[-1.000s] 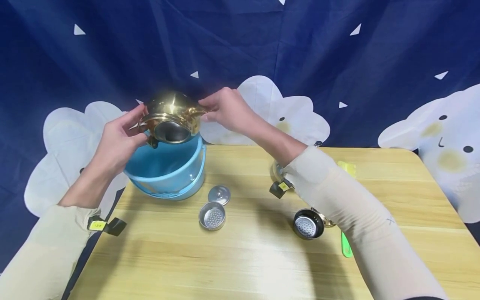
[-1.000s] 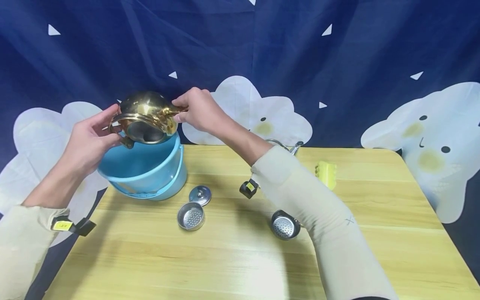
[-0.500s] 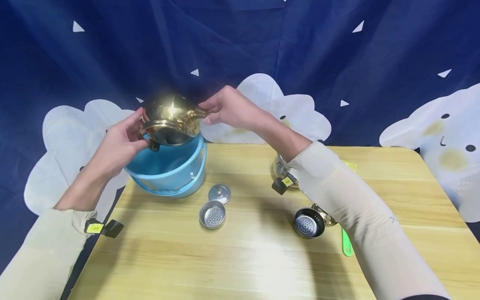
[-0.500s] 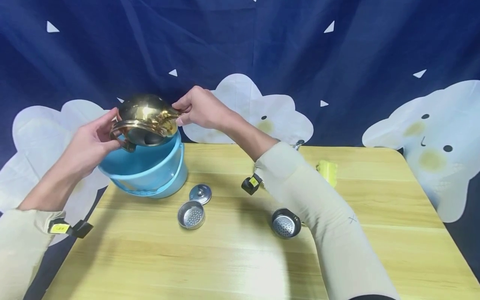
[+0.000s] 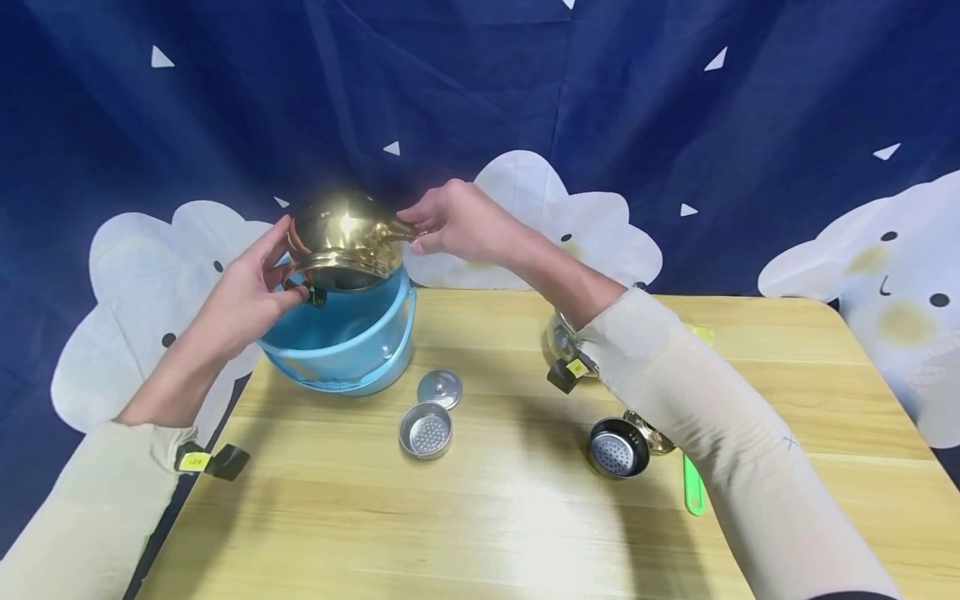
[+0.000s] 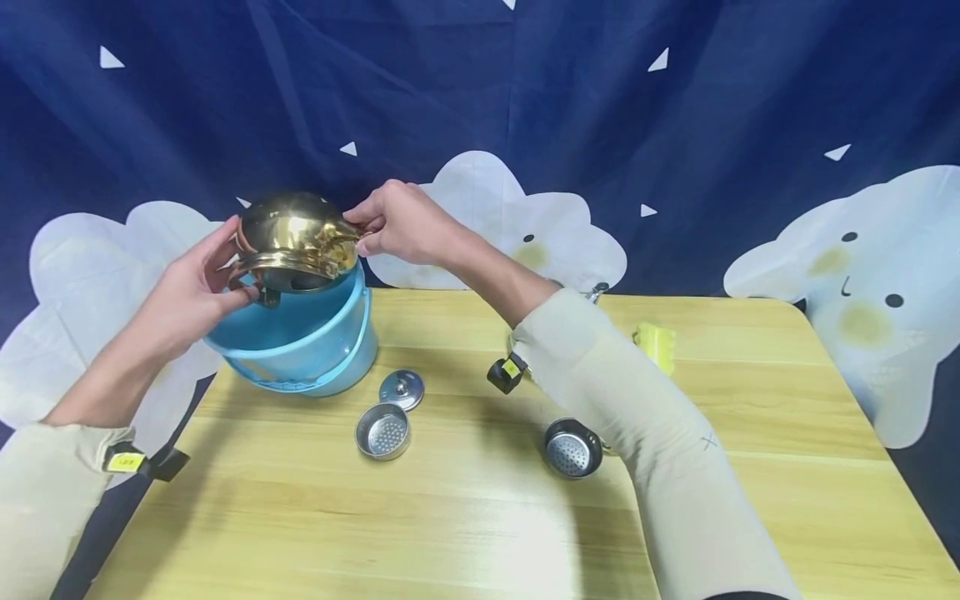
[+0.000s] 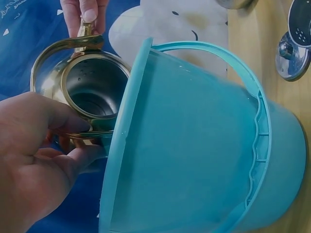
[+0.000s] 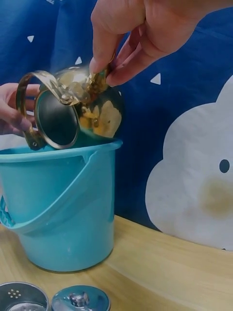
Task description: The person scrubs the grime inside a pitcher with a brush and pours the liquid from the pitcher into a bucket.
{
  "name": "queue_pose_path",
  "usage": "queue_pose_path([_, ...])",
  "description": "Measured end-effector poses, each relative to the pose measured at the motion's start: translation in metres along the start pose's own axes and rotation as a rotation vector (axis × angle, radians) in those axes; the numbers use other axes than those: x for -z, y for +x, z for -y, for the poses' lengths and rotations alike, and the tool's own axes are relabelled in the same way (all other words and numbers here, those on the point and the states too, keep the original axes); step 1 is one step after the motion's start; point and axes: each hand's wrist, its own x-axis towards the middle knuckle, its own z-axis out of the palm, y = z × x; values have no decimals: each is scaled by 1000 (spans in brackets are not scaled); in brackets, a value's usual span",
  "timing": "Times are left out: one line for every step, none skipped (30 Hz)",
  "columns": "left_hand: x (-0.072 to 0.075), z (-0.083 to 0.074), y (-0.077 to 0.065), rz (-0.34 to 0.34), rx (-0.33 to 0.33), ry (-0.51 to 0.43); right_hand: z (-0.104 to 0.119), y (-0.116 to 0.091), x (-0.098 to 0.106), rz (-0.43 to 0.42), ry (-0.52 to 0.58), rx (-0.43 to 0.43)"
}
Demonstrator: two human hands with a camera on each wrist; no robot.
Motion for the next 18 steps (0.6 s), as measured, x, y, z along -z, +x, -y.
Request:
queue_pose_path([0, 0, 0, -5, -4, -7, 0, 0, -1, -3, -6, 3])
queue_pose_path([0, 0, -1, -9, -7, -8, -1, 0, -1, -6, -11, 6])
queue_pose_path([0, 0, -1, -15, -9, -9, -1, 0, -2, -8, -17, 8])
queue_pose_path([-1, 0, -1, -21, -9, -6, -2, 0, -2, -11, -24, 8])
queue_pose_path([-1, 0, -2, -27, -10, -3, -2, 0, -3, -14, -27, 7])
queue_pose_path([-1, 0, -2, -33, -11, 1, -2, 0, -3, -17, -28, 5])
queue_pose_path([-1, 0, -2, -37, -12, 6, -2, 0, -4, -20, -26, 1])
queue_pose_path([-1, 0, -3, -42, -15, 14, -2, 0, -4, -23, -24, -3])
queue_pose_path([-2, 0, -3, -46, -17, 15, -2, 0, -4, -27, -25, -3])
queue_pose_path([-2, 0, -3, -49, -19, 13, -3, 0, -5, -31, -29, -2])
queue_pose_path([-2, 1, -3, -54, -24, 8, -3, -1, -5, -36, -30, -1])
queue_pose_path([-3, 1, -3, -61, -28, 6, -3, -1, -5, -40, -34, 5])
queue_pose_path([-3, 1, -3, -67, -31, 1, -3, -1, -6, -45, -40, 8])
queue_pose_path([-4, 1, -4, -74, -34, -4, -3, -1, -6, -49, -53, 17])
queue_pose_path([-4, 1, -4, -81, -36, -12, -3, -1, -6, -52, -64, 25])
queue_pose_path([-5, 2, -4, -86, -38, -20, -3, -1, -6, -54, -75, 31])
queue_pose_path([-6, 2, -4, -91, -39, -24, -4, -1, -6, -54, -80, 34])
queue_pose_path([-6, 2, -5, -96, -39, -25, -4, -1, -7, -55, -91, 40])
